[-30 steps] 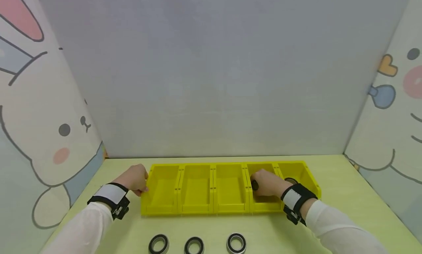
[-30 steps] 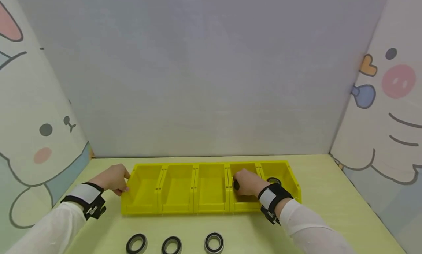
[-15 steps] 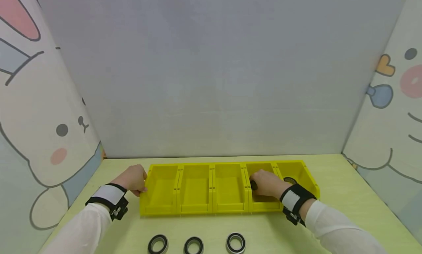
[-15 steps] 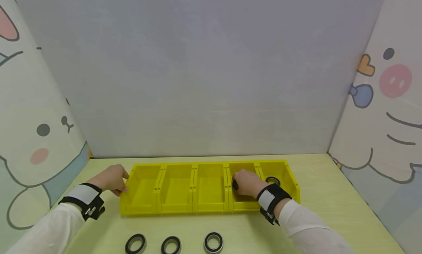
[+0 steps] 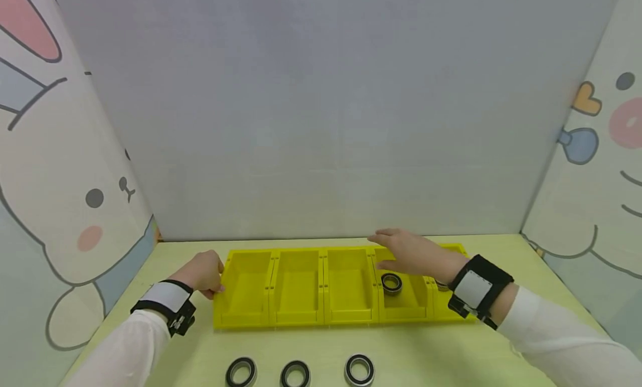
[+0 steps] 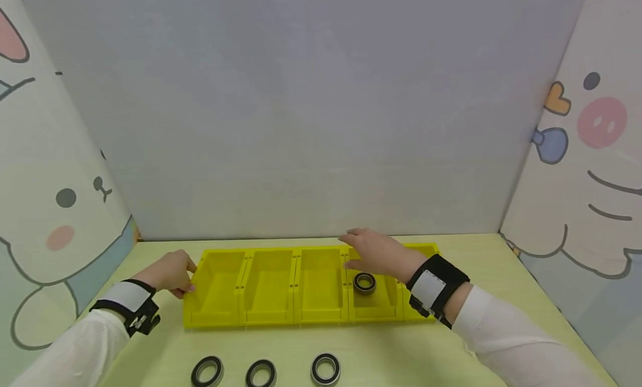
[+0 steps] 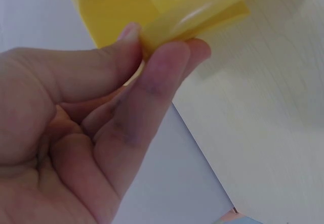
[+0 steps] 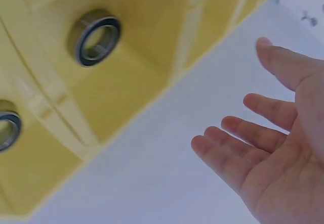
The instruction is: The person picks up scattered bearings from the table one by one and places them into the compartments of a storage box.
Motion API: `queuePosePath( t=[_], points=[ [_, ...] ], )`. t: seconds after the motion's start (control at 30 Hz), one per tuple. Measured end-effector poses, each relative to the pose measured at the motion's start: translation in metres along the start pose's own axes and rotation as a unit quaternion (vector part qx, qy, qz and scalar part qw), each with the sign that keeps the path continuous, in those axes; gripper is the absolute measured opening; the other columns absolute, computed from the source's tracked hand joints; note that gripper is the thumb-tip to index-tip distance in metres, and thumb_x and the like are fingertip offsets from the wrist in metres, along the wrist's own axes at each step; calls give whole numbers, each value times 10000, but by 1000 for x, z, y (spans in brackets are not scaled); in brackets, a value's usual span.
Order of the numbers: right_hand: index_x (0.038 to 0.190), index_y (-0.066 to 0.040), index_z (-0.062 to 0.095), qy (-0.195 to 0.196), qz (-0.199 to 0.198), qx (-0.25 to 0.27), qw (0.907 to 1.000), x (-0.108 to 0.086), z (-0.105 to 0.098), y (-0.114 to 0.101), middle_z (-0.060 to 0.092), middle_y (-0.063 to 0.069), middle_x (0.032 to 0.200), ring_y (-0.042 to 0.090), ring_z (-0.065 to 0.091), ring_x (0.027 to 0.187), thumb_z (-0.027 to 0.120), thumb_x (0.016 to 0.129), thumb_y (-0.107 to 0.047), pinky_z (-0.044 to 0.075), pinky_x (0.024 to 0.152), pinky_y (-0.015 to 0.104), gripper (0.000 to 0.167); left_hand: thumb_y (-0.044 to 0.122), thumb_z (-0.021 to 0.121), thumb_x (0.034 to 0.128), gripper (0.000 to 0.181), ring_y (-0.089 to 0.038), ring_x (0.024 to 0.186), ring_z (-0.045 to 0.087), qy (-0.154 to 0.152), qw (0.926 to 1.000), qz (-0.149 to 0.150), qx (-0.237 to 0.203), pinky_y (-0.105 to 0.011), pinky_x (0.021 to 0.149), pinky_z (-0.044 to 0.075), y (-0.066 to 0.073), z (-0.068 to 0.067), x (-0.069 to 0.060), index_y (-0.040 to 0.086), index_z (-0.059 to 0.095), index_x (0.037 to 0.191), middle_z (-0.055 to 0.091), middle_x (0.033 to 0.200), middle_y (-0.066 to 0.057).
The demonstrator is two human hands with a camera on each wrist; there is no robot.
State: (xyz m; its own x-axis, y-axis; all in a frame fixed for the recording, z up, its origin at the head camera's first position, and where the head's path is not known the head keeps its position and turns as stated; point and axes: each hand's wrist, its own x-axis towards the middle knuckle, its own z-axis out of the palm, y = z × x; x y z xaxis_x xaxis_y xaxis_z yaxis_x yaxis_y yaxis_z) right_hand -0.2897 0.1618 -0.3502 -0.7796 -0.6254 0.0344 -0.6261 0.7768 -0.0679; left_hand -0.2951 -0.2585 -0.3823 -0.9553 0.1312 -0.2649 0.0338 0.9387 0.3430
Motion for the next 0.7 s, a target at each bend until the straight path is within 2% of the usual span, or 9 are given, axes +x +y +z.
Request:
queuePosePath(
  t=[0.17,0.3,0.5,0.7],
  points=[
    [1495,-227,251,232,-651,-250,9973,-17,-17,-27,242,120,1538,356,293,1382,635,873,-431,418,1027,490,759,-10,712,798,199,-133,511,634,-1,10000,-4,25,-245,522,559,2,0,-1,-94,655,969,615,769,-102],
    [1502,-240,220,480,-1183,-538,9904,-32,-16,-47,179,107,1560,351,218,1415,638,850,-490,316,1086,545,814,-21,713,792,179,-135,514,632,18,10000,2,23,-250,522,561,2,1,-2,-90,657,947,614,775,-107],
    [1509,-293,177,240,-1389,-355,9894,-48,-5,-64,83,49,1584,316,107,1448,605,828,-581,224,1112,589,854,-16,715,793,156,-138,518,631,9,10000,-12,30,-251,523,560,0,1,-1,-85,660,923,614,768,-104],
    [1510,-326,133,156,-1660,-76,9860,-61,15,-70,-21,28,1591,324,31,1453,589,808,-616,271,1076,615,886,-13,717,793,124,-143,521,634,-28,10000,-31,65,-251,528,562,2,0,0,-68,657,886,608,740,-100]
  ],
)
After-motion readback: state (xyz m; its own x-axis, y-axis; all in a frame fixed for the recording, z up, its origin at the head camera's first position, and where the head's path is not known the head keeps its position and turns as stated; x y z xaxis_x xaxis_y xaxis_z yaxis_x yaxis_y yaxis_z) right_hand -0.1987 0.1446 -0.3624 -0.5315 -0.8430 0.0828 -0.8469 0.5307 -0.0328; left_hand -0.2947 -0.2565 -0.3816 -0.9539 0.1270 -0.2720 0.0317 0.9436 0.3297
